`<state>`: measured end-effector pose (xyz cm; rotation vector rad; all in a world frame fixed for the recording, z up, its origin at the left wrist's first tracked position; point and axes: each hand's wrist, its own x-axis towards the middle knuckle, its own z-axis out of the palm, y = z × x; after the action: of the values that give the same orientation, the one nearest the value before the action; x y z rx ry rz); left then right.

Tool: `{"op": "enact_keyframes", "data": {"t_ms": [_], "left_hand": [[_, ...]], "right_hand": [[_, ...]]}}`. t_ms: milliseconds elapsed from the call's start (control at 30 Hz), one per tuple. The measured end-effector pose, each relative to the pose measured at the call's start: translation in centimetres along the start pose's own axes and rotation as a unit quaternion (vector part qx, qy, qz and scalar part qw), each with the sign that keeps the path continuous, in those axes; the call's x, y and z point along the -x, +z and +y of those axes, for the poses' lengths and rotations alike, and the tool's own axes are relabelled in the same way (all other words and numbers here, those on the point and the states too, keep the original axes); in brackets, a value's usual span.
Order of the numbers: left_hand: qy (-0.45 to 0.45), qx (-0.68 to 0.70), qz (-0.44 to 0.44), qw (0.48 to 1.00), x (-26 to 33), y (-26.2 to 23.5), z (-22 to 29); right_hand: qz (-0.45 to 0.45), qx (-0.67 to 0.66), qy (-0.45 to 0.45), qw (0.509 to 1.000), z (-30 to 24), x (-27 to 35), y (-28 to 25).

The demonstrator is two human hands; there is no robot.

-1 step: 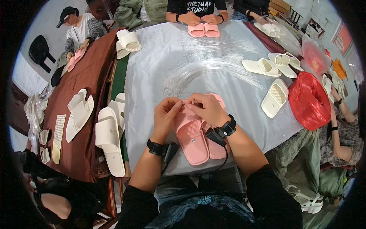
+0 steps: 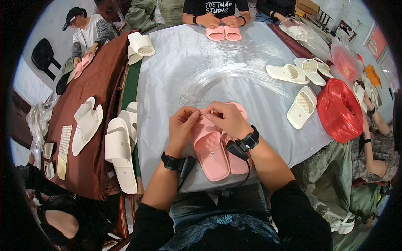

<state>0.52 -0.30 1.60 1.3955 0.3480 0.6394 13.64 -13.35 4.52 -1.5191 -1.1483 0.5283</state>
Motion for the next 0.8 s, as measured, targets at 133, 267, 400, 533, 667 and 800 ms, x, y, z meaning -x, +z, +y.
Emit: {"op": "enact_keyframes", "data": {"t_ms": [133,267,400,533,667,800], "left_hand": [[0.005,-0.01,-0.005,1.0,0.1,0.0,0.2],[0.009,-0.07,-0.015,0.997,0.1,0.3,0.3],[0.017,-0.095,-0.019,0.995,0.1,0.5,0.5],[0.008,-0.088,-0.028,0.996,0.0,0.1,0.2],[0.034,-0.106,-0.021,0.994,-0.2,0.0,-0.4],[0.033,-0.1,-0.01,0.994,-0.2,-0.1,-0.6]], "right_hand": [[0.022,0.015,0.005,1.0,-0.6,0.1,-0.1],[0.039,0.036,0.01,0.999,0.0,0.0,-0.1],[0.062,0.069,0.014,0.996,-0.6,0.0,-0.5],[0.051,0.026,0.012,0.998,-0.1,-0.1,-0.2],[0.054,0.007,-0.011,0.998,0.6,-0.2,-0.1],[0.04,0.022,-0.005,0.999,0.5,-0.2,-0.1]]}}
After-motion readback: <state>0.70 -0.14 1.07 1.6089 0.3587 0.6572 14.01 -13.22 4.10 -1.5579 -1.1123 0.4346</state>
